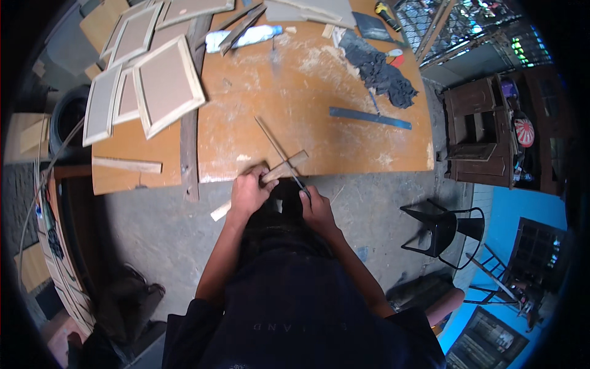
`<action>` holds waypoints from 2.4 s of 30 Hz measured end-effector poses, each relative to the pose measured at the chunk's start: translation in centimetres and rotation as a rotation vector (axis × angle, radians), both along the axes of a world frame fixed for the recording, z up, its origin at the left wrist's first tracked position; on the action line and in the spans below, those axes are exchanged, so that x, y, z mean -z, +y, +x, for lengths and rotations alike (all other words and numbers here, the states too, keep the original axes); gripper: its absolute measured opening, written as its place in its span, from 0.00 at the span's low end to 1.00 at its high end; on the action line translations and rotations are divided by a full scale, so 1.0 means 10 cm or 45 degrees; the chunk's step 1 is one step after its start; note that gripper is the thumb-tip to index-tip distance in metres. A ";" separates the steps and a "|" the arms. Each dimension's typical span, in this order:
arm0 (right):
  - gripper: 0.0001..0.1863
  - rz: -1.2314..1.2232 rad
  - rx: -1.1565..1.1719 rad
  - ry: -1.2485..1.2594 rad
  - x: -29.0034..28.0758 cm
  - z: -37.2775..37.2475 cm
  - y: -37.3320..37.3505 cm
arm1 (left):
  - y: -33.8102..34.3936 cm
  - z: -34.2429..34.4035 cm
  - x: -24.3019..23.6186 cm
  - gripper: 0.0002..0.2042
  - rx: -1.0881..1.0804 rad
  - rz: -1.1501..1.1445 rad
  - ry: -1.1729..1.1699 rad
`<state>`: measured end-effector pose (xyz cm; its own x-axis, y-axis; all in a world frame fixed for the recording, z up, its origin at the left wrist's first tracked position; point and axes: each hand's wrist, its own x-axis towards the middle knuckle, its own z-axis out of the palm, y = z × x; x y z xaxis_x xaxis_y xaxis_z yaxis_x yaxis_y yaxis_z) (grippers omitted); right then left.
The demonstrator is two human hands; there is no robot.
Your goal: The recorder is measuring, marking, and sawing a small wooden stick as part of a framing project.
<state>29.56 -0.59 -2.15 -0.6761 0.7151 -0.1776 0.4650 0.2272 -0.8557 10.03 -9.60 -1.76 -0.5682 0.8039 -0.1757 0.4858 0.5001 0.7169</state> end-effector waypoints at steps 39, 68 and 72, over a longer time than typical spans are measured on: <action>0.10 0.296 0.325 -0.179 0.35 -0.11 -0.10 | 0.53 -0.06 0.23 0.15 0.319 0.485 0.642; 0.10 0.299 0.369 -0.117 0.43 -0.17 -0.40 | 0.54 0.10 0.47 0.12 0.275 0.537 0.663; 0.09 0.322 0.379 -0.098 0.42 -0.19 -0.39 | 0.54 0.08 0.51 0.13 0.271 0.540 0.702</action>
<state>27.66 -4.49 -6.32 -0.4243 0.9054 -0.0127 0.6029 0.2721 -0.7500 10.86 -4.20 -6.90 -0.3078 0.8424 0.4424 0.8883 0.0878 0.4509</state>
